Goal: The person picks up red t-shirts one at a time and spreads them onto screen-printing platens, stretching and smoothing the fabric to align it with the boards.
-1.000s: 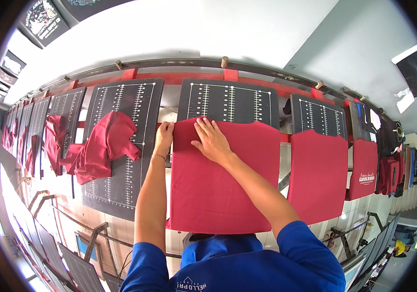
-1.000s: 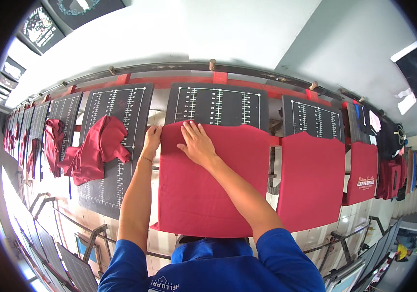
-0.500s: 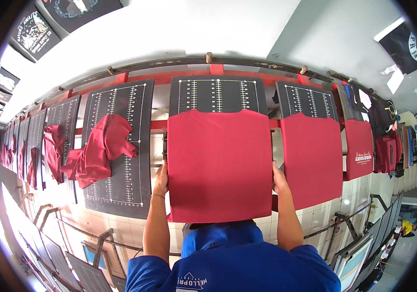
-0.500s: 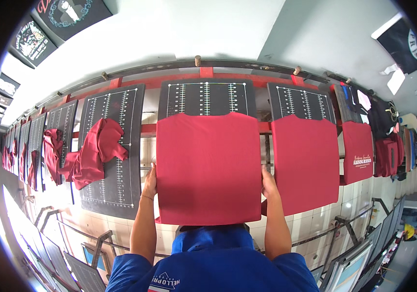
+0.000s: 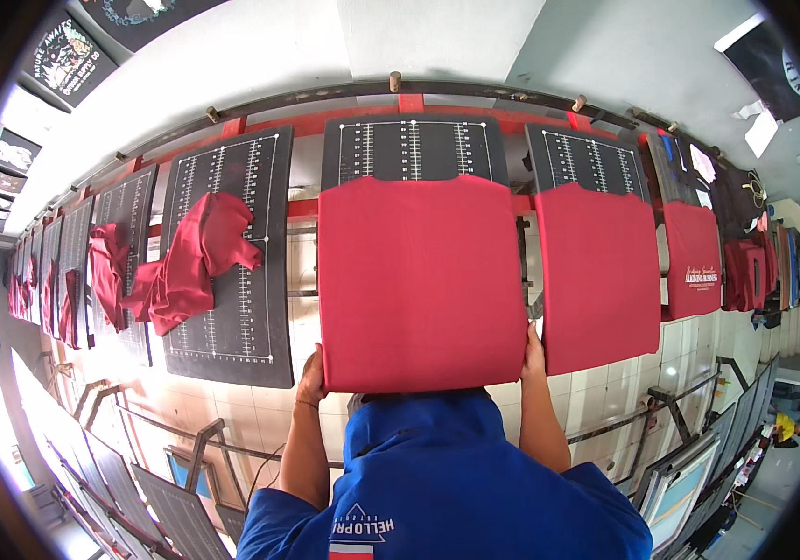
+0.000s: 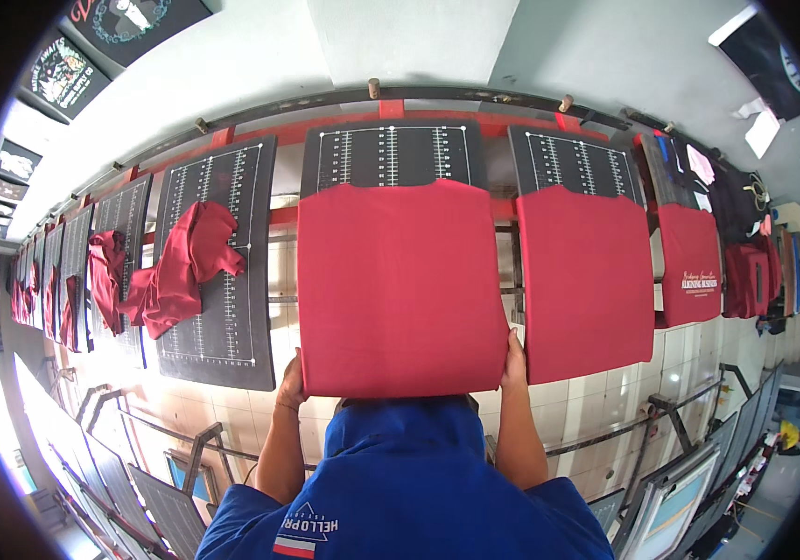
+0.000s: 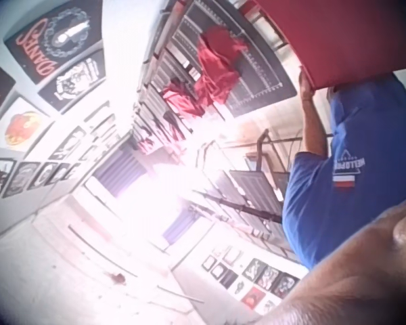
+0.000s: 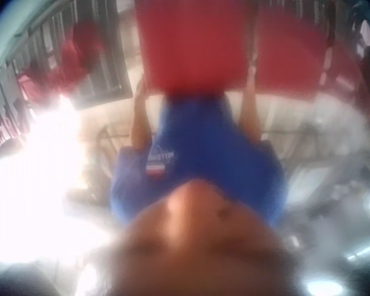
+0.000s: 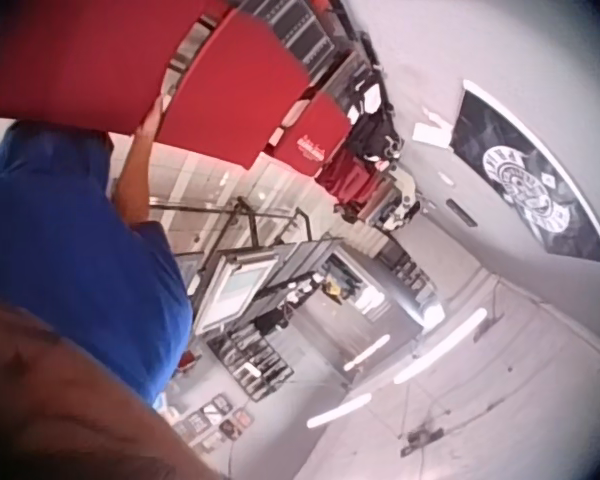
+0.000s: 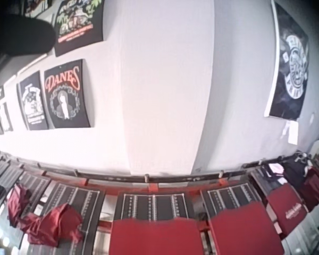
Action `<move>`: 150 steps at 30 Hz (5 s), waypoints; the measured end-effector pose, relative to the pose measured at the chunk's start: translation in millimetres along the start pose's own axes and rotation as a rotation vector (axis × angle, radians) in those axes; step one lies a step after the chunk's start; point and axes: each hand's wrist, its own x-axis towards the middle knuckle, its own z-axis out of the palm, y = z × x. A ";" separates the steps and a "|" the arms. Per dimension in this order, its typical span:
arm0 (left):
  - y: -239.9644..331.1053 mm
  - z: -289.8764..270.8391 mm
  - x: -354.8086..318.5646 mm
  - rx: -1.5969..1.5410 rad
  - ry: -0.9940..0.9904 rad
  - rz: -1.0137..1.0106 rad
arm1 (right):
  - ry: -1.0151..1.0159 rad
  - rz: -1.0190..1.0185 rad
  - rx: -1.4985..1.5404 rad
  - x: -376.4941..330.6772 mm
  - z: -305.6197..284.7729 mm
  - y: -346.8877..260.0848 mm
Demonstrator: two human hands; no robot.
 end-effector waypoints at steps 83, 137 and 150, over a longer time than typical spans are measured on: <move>-10.9 146.8 -58.3 1.708 0.384 0.578 | -0.263 -1.127 -2.034 133.0 306.3 -80.0; 373.6 -282.1 -102.5 0.995 0.452 1.105 | -0.621 -1.316 -1.362 -27.6 679.8 321.2; 512.8 -218.6 -180.6 1.041 0.059 1.376 | -0.235 -1.381 -1.258 -234.1 731.5 122.9</move>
